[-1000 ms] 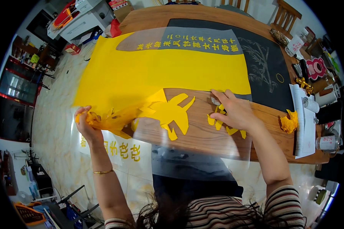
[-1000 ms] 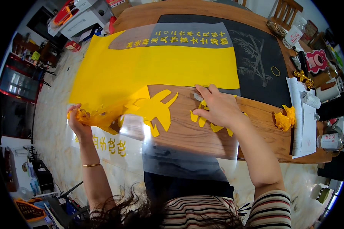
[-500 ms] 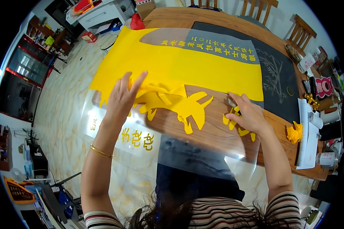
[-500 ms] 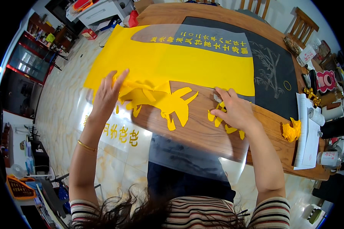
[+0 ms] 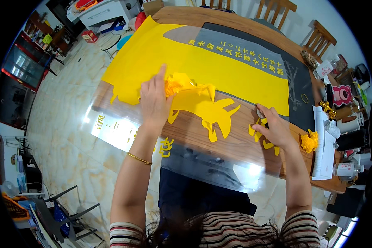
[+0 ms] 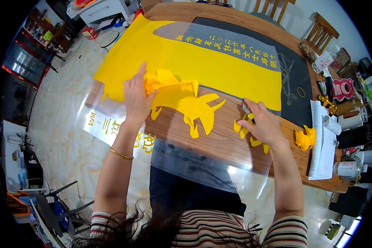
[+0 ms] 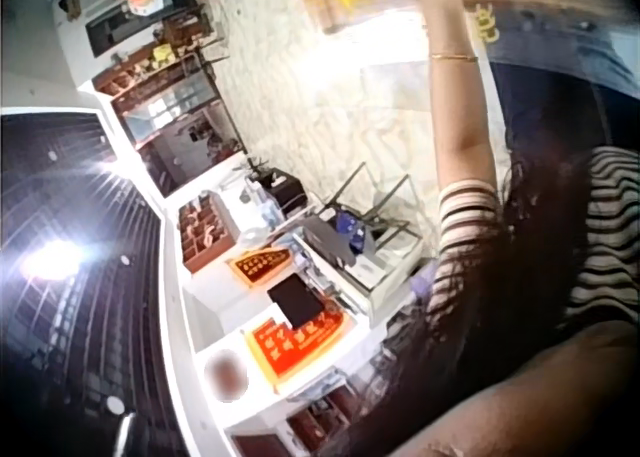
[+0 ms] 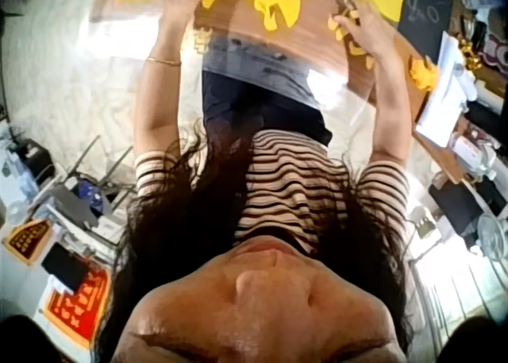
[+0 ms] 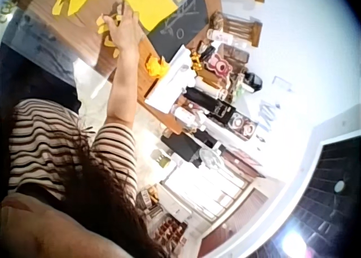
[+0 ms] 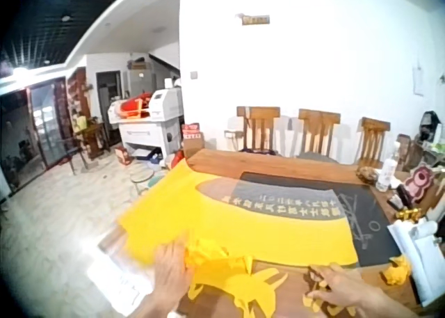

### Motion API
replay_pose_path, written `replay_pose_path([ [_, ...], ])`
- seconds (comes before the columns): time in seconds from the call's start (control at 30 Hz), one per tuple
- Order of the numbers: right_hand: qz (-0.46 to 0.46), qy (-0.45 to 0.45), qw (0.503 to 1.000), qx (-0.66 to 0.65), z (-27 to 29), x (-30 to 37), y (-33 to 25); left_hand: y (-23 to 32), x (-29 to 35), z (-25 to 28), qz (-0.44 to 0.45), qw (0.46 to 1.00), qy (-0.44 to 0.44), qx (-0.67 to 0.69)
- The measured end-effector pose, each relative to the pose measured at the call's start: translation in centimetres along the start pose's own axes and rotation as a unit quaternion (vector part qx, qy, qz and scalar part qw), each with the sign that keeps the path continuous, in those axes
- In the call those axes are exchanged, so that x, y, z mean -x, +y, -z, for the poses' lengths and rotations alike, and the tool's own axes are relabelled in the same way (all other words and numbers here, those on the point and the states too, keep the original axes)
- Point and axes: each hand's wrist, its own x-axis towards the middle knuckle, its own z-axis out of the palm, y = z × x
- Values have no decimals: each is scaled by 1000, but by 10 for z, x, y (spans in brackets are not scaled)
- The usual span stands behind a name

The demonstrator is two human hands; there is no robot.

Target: The person uses a craft knife to carefully cut and peel away excess yellow vinyl from around Chinese characters on a transparent sheet. They remove the cut pieces by hand and continue weeding the remaining areas.

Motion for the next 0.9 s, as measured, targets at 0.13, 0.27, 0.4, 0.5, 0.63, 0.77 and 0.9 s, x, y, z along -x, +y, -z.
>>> replay_pose_path([
  [0.13, 7, 14, 1000, -2, -5, 1, 1, 4, 16, -15, -26, 993, 116, -11],
  [0.27, -6, 12, 1000, -9, -3, 4, 1, 48, 32, 5, -226, 968, -35, -100],
  [0.4, 11, 23, 1000, -2, -4, 5, -1, 70, 40, 2, -263, 954, -144, -6],
  [0.5, 14, 33, 999, 2, -8, 5, 0, 70, 36, -2, -268, 952, -150, 5],
  [0.63, 2, 25, 1000, 4, -7, 6, 1, 62, 32, -6, -294, 946, -134, -4],
  [0.77, 3, 26, 1000, -1, -8, 7, 2, 53, 37, -7, -212, 968, -122, 54],
  [0.9, -5, 23, 1000, -1, -8, 7, 1, 44, 28, -11, -38, 985, -107, 129],
])
